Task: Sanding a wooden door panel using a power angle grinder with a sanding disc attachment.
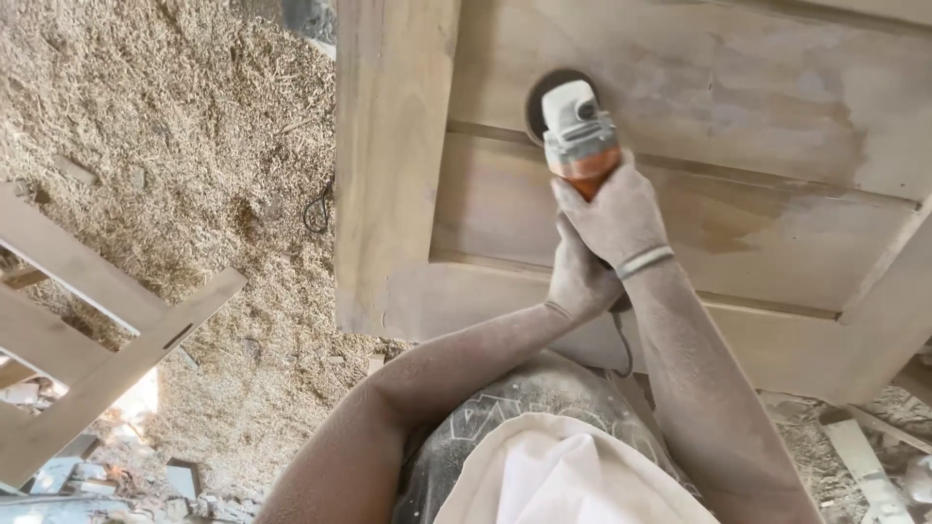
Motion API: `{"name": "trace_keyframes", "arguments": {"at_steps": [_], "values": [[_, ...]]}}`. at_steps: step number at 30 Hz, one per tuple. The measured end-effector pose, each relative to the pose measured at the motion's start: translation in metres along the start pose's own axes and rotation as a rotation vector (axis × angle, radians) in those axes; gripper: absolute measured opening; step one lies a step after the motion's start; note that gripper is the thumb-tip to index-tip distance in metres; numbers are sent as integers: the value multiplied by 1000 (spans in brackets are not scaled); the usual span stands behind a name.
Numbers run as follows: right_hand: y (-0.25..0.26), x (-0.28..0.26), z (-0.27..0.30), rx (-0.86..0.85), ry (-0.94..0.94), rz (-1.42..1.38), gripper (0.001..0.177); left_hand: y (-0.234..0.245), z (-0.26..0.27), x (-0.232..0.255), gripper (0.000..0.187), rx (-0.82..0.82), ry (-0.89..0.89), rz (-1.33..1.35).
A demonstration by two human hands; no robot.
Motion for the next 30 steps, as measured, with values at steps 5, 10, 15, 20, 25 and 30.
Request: {"name": "trace_keyframes", "arguments": {"at_steps": [5,10,15,20,25,30], "values": [[15,40,11,-57,-118,-56,74,-25,6,-14,89,-117,90,-68],[17,79,10,11,-154,-99,77,-47,10,-9,93,-175,108,-93],[32,108,8,135,-189,-126,73,-74,9,-33,102,-298,197,-194],[35,137,8,291,-212,-256,55,-78,-7,-24,113,-447,135,-335],[32,90,8,470,-28,-452,44,-46,-22,-14,115,-511,51,-440],[0,5,-23,307,53,-338,61,29,-30,40,101,-246,86,-254]]}}
Point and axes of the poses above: each hand's wrist, its own z-axis away from the middle knuckle, its own y-axis out of the back of the hand, x = y × z, the point moved 6 cm from there along -z, towards the middle knuckle, and after that the axes turned 8 degrees about z, right-handed, at the moved point
